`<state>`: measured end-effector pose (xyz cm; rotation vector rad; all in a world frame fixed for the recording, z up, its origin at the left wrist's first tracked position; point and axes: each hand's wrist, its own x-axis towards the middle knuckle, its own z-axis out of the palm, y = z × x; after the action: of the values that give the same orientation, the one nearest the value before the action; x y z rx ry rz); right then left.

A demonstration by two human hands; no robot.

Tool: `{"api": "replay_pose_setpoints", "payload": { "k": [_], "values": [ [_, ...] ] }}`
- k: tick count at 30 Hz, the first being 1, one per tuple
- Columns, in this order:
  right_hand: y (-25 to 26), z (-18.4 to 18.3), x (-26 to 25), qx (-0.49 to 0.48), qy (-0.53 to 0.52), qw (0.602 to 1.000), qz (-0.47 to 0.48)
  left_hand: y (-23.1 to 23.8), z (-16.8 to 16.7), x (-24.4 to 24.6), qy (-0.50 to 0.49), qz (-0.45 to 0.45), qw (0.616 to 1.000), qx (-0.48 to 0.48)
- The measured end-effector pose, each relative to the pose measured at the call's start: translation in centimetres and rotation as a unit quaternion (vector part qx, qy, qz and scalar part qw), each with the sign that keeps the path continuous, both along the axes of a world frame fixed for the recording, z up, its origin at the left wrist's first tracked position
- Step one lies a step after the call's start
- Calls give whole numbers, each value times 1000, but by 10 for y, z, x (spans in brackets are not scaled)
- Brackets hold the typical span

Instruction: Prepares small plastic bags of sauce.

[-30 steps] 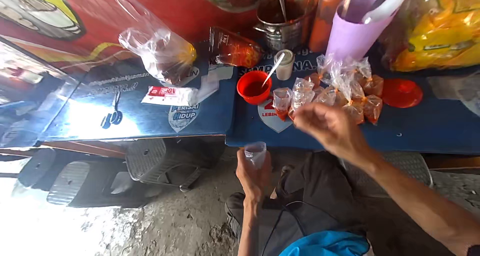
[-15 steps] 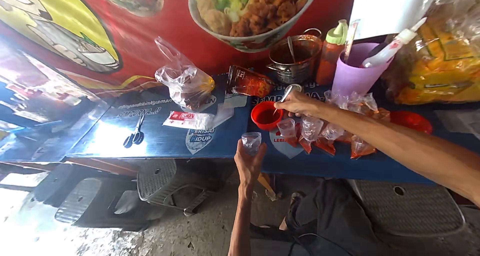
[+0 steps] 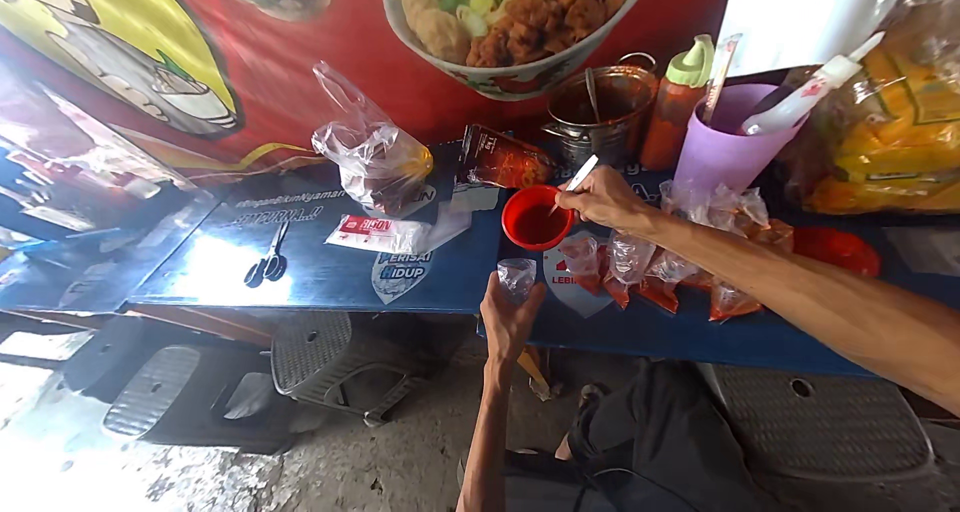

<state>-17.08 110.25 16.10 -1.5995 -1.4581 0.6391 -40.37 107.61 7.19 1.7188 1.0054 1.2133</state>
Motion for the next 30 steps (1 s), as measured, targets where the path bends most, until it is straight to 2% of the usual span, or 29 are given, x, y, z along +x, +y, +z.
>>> {"api": "replay_pose_setpoints", "payload": {
  "k": [8, 11, 17, 21, 25, 30],
  "values": [
    [-10, 13, -7, 27, -54, 998, -15, 1, -2, 6, 0, -8, 1000, -7],
    [-4, 10, -5, -12, -58, 998, -15, -2, -1, 4, 16, 1, 1000, -5],
    [9, -6, -4, -107, 3, 994, -24, -7, 2, 0, 34, 21, 999, 0],
    [10, -8, -2, -135, 24, 990, -25, -6, 1, -3, 39, 24, 999, -5],
    [4, -10, 8, -73, -45, 996, -39, -4, 1, -2, 44, 25, 999, -7],
    [0, -13, 7, 61, 18, 995, -74, -2, 0, 2, 32, 19, 999, -5]
  ]
}}
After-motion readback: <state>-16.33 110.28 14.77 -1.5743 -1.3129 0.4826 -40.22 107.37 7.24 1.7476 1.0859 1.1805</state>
